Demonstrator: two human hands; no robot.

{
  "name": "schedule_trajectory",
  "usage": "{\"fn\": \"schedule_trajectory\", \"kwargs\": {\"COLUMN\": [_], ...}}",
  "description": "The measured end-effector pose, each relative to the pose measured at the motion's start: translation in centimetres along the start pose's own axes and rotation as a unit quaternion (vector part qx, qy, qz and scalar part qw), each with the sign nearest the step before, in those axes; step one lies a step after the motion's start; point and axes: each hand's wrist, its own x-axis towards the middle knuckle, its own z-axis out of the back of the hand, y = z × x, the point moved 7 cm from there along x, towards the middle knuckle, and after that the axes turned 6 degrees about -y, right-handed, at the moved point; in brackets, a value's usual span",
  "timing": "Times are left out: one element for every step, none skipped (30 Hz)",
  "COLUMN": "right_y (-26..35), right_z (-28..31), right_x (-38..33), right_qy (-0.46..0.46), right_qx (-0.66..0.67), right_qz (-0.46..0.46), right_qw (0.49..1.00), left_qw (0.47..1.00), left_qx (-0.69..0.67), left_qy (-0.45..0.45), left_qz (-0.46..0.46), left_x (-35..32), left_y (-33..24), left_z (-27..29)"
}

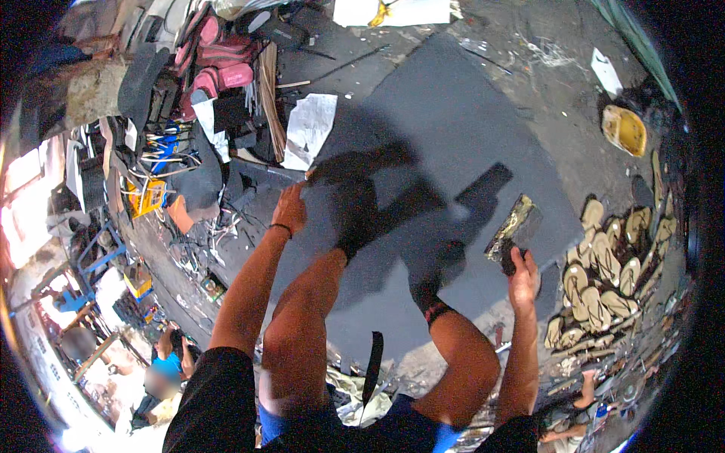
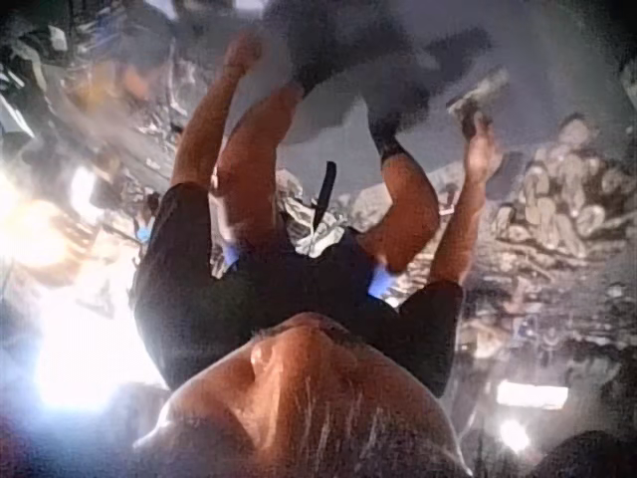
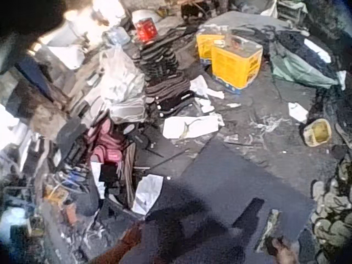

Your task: The person applies glue to the sole of a black shoe using a brush, then places the shoe aside. The person later pours glue from a container onto a black mat and spreads it with a brush.

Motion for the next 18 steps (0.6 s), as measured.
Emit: {"fn": "schedule_trajectory", "kwargs": {"right_y": [0.7, 1.5, 2.9, 4.7, 7.0, 9.3, 11.7, 14.3, 16.8, 19.2, 21.7, 23.2, 24.9, 25.9, 26.8, 27.4, 27.7, 27.8], "right_z": [-1.7, -3.3, -5.3, -7.4, -9.5, -11.4, -12.9, -15.2, -16.7, -18.5, -20.0, -21.2, -22.3, -23.2, -23.1, -22.8, -22.2, -21.4], "right_x": [1.9, 3.6, 5.3, 7.1, 8.9, 10.8, 12.3, 13.3, 14.0, 14.1, 13.9, 13.4, 12.5, 11.6, 11.3, 10.6, 10.1, 9.5], "right_qy": [0.020, 0.027, 0.045, 0.048, 0.041, 0.014, -0.039, 0.003, 0.002, 0.024, 0.014, 0.056, 0.089, 0.152, 0.114, 0.131, 0.118, 0.111], "right_qx": [-0.067, -0.136, -0.159, -0.179, -0.196, -0.223, -0.265, -0.244, -0.233, -0.250, -0.272, -0.262, -0.248, -0.206, -0.182, -0.172, -0.169, -0.184], "right_qz": [0.016, 0.033, 0.075, 0.121, 0.178, 0.203, 0.223, 0.247, 0.262, 0.295, 0.337, 0.336, 0.365, 0.358, 0.351, 0.350, 0.359, 0.378], "right_qw": [0.997, 0.990, 0.983, 0.975, 0.964, 0.953, 0.937, 0.938, 0.937, 0.922, 0.901, 0.903, 0.893, 0.898, 0.911, 0.912, 0.910, 0.901], "left_qw": [0.998, 0.998, 0.998, 0.995, 0.987, 0.975, 0.954, 0.942, 0.938, 0.932, 0.929, 0.930, 0.907, 0.885, 0.866, 0.891, 0.889, 0.887], "left_qx": [0.017, -0.015, -0.058, -0.087, -0.158, -0.213, -0.262, -0.293, -0.298, -0.298, -0.286, -0.301, -0.353, -0.399, -0.448, -0.428, -0.434, -0.448], "left_qy": [-0.047, -0.034, -0.013, -0.033, 0.016, 0.044, 0.095, 0.097, 0.104, 0.132, 0.162, 0.146, 0.162, 0.159, 0.135, 0.104, 0.050, 0.000], "left_qz": [-0.044, -0.050, -0.036, -0.030, 0.009, 0.051, 0.110, 0.131, 0.144, 0.158, 0.173, 0.153, 0.165, 0.178, 0.176, 0.115, 0.135, 0.113], "left_x": [1.2, 2.3, 2.9, 3.5, 4.1, 4.4, 4.3, 4.4, 4.3, 4.2, 3.8, 3.8, 3.5, 3.2, 3.1, 3.2, 3.0, 2.6], "left_y": [0.6, 1.5, 2.0, 2.2, 2.9, 3.4, 3.8, 4.0, 4.1, 4.3, 4.4, 4.2, 4.1, 4.1, 4.3, 4.2, 5.1, 5.3], "left_z": [-0.5, -1.7, -3.1, -3.8, -4.7, -5.3, -6.1, -5.8, -5.5, -5.4, -5.4, -4.9, -5.1, -5.1, -4.5, -3.1, -1.9, -0.8]}}
